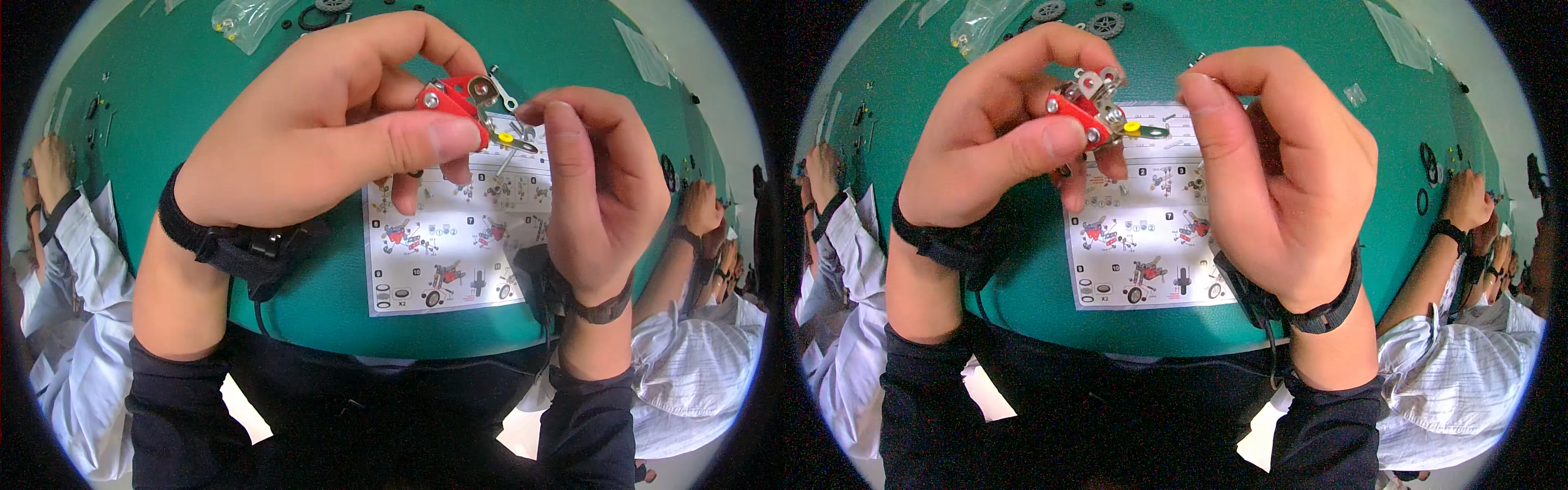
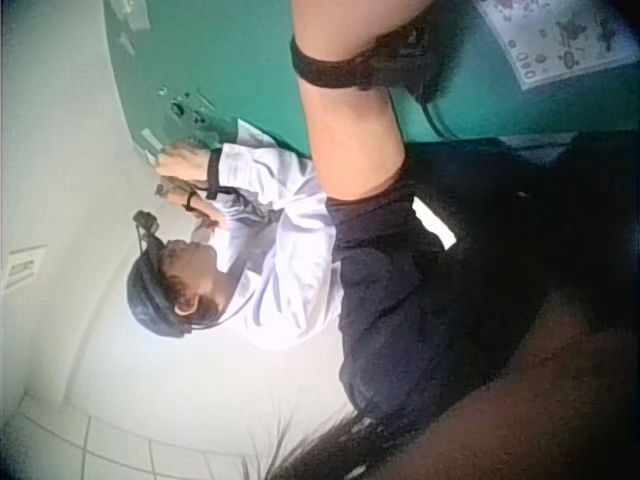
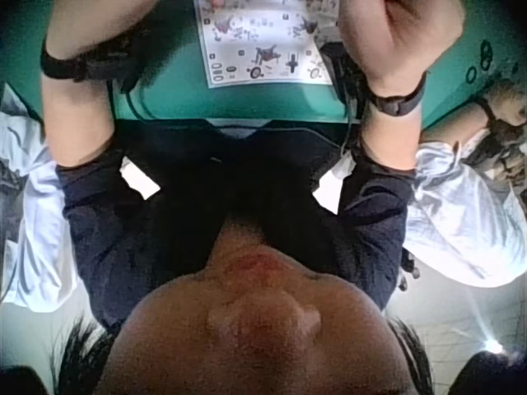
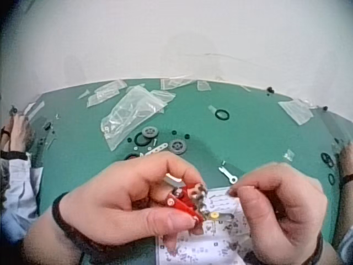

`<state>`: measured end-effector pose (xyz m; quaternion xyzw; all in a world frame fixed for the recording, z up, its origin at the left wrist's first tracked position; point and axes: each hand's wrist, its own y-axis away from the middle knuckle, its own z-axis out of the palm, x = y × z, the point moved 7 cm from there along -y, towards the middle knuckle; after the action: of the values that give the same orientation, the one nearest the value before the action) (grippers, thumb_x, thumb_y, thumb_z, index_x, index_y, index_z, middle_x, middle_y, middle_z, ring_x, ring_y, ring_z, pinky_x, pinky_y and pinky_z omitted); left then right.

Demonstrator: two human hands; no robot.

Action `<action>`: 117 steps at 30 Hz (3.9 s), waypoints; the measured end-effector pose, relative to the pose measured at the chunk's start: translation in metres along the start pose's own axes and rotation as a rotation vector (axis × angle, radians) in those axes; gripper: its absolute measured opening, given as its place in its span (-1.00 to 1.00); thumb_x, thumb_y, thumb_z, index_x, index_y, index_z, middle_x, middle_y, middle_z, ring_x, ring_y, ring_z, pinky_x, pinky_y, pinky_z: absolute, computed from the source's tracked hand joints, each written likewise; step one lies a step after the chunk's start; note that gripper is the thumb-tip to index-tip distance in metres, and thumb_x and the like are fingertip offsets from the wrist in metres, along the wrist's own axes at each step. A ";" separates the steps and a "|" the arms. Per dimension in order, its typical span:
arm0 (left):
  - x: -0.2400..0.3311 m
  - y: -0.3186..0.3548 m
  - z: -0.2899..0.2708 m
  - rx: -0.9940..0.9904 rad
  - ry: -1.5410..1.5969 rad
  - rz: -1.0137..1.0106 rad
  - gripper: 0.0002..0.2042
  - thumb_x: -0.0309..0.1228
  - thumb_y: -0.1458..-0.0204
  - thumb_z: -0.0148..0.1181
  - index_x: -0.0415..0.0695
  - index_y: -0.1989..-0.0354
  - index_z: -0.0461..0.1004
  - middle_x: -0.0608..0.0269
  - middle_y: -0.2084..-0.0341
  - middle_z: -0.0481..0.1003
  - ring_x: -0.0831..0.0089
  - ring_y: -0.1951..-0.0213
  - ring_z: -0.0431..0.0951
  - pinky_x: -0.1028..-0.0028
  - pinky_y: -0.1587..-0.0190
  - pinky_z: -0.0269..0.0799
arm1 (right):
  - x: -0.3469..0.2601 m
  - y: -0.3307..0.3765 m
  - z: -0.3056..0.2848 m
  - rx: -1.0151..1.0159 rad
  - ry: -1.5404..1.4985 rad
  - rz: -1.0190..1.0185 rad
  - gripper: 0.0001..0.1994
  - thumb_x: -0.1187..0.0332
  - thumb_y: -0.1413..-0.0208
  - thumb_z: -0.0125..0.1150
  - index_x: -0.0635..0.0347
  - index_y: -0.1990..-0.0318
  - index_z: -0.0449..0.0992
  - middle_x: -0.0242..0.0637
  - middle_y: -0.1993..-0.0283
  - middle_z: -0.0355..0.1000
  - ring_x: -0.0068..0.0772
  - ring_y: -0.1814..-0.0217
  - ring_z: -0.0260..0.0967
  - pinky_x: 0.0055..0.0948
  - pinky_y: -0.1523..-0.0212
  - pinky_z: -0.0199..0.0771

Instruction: Assembling a small toy motorcycle using screws and a hex tool according to a paper manual.

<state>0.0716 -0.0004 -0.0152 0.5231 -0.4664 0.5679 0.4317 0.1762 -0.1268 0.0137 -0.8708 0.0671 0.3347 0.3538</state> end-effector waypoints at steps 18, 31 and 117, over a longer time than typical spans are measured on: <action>-0.015 -0.011 -0.003 0.050 0.139 -0.162 -0.48 -0.43 0.01 0.26 -0.26 -0.13 0.25 0.41 0.53 0.38 0.69 0.65 0.30 0.69 0.61 0.15 | 0.009 -0.004 0.016 -0.223 -0.028 0.128 -0.88 0.45 -0.22 0.09 0.36 0.22 0.45 -0.37 0.40 0.40 -0.65 0.42 0.24 -0.68 0.36 0.22; -0.025 -0.006 0.008 -0.097 0.093 -0.127 -0.56 -0.37 -0.11 0.20 -0.28 -0.13 0.29 0.34 0.30 0.49 0.67 0.43 0.44 0.67 0.46 0.34 | -0.004 -0.006 0.017 -0.191 0.005 -0.120 -0.90 0.55 -0.05 0.26 0.35 0.29 0.48 -0.36 0.42 0.43 -0.69 0.48 0.29 -0.71 0.47 0.27; -0.005 -0.014 -0.002 -0.084 0.208 -0.380 -0.66 -0.43 -0.13 0.18 -0.36 0.01 0.29 0.26 0.34 0.50 0.72 0.40 0.39 0.71 0.35 0.28 | 0.025 -0.002 0.023 -0.117 -0.576 0.331 -0.84 0.54 -0.20 0.05 0.44 0.12 0.45 -0.14 0.31 0.53 -0.45 0.34 0.54 -0.58 0.30 0.50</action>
<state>0.0851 0.0043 -0.0191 0.5218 -0.3355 0.5072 0.5982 0.1839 -0.1076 -0.0130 -0.7366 0.0856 0.6232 0.2486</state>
